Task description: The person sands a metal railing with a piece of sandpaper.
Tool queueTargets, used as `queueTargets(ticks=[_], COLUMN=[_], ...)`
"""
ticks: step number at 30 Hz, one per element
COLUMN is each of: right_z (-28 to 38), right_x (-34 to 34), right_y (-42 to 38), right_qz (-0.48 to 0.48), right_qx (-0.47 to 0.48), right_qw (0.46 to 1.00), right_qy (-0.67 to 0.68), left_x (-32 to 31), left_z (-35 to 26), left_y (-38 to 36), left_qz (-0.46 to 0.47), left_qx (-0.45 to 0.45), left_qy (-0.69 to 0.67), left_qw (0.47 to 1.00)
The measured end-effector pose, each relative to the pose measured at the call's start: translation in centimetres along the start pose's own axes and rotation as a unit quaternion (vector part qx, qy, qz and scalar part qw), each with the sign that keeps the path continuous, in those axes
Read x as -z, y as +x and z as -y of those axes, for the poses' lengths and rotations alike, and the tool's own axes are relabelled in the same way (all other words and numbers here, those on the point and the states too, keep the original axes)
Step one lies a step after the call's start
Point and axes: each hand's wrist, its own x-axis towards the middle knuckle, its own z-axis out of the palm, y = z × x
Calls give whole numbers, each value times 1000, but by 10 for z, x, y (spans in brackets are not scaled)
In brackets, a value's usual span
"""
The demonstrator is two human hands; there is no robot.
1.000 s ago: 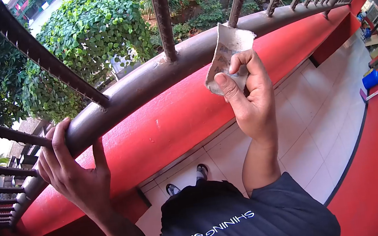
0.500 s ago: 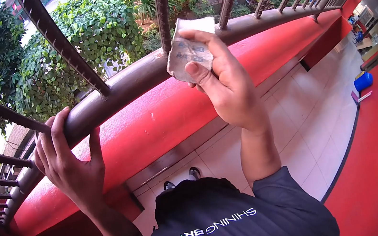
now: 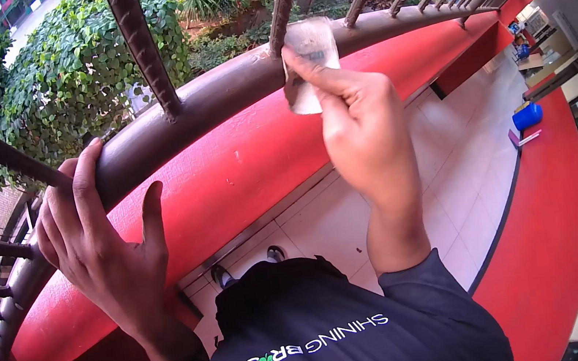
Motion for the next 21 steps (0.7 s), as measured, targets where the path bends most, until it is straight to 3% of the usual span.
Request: queueTargets(ticks=[6, 8, 10, 13, 14, 16, 18, 20, 21], right_z=[2, -2, -5, -11, -14, -9, 3, 19, 20], right_x=[-12, -9, -14, -19, -19, -16, -23, -24, -29], right_y=[-16, -19, -26, -43, -47, -50, -48, -41, -30], right_qz=[-33, -87, -159, -208, -209, -138, -146, -92, -94], right_qx=[-51, -39, 16, -23, -21, 22, 5, 28, 102], right_qw=[997, 995, 978, 951, 952, 904, 942, 968, 967], right_qy=[42, 37, 134, 226, 224, 403, 303, 231, 213], left_x=[5, 6, 8, 9, 10, 11, 12, 12, 12], left_z=[3, 4, 6, 7, 8, 8, 8, 9, 10], left_y=[-1, 0, 1, 0, 0, 0, 0, -2, -2], left_qz=[17, 17, 29, 49, 48, 52, 58, 64, 66], left_qx=[-16, -20, -20, -18, -18, -12, -10, -11, -13], left_qy=[2, -3, -4, -17, -20, -39, -45, -34, -36], left_qw=[1000, 1000, 999, 998, 999, 998, 997, 997, 997])
